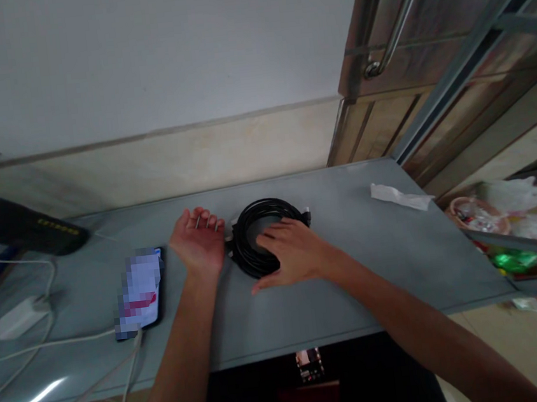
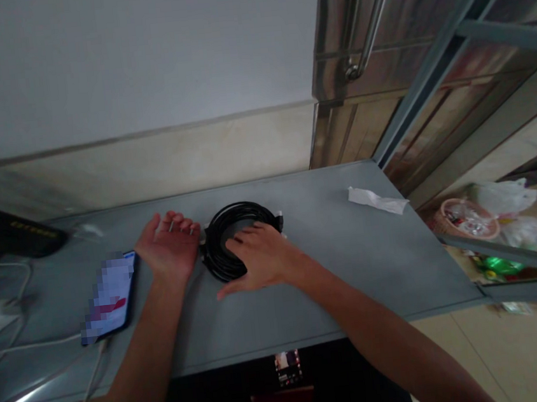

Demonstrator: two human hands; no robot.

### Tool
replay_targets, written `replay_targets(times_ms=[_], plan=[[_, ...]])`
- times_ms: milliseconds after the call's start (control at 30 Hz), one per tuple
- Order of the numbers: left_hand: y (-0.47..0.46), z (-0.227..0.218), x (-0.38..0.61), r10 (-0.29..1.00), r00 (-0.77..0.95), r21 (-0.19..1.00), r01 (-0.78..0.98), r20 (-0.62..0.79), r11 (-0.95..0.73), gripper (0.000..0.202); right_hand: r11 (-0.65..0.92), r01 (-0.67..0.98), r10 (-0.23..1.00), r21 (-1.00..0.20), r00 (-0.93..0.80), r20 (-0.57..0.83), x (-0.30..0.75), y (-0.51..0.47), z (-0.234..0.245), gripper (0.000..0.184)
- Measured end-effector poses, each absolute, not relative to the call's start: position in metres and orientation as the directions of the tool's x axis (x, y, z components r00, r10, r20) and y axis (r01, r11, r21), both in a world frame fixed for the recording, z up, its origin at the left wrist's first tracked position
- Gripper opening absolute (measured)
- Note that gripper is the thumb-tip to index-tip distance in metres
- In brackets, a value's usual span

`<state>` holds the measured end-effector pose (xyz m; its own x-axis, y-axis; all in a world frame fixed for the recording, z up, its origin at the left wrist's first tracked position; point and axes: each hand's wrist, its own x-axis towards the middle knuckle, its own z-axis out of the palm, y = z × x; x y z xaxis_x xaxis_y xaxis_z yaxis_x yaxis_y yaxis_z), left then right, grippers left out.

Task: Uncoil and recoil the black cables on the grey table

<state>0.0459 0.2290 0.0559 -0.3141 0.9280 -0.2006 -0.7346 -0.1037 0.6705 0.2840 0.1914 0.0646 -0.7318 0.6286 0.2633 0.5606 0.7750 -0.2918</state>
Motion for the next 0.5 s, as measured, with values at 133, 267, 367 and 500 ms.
replay_targets(times_ms=[133, 267, 367, 500], plan=[[0.23, 0.055, 0.045, 0.923, -0.321, 0.666, -0.738, -0.212, -0.104, 0.017, 0.751, 0.616, 0.653, -0.237, -0.746, 0.128, 0.271, 0.178, 0.062, 0.071], [0.231, 0.053, 0.045, 0.923, -0.326, 0.673, -0.732, -0.206, -0.108, 0.017, 0.766, 0.607, 0.635, -0.213, -0.767, 0.098, 0.271, 0.177, 0.063, 0.048], [0.231, 0.052, 0.044, 0.923, -0.333, 0.682, -0.722, -0.195, -0.117, 0.018, 0.77, 0.606, 0.628, -0.199, -0.775, 0.071, 0.281, 0.183, 0.063, 0.045], [0.232, 0.052, 0.044, 0.923, -0.337, 0.677, -0.725, -0.186, -0.128, 0.019, 0.752, 0.631, 0.651, -0.191, -0.756, 0.069, 0.31, 0.193, 0.058, 0.041]])
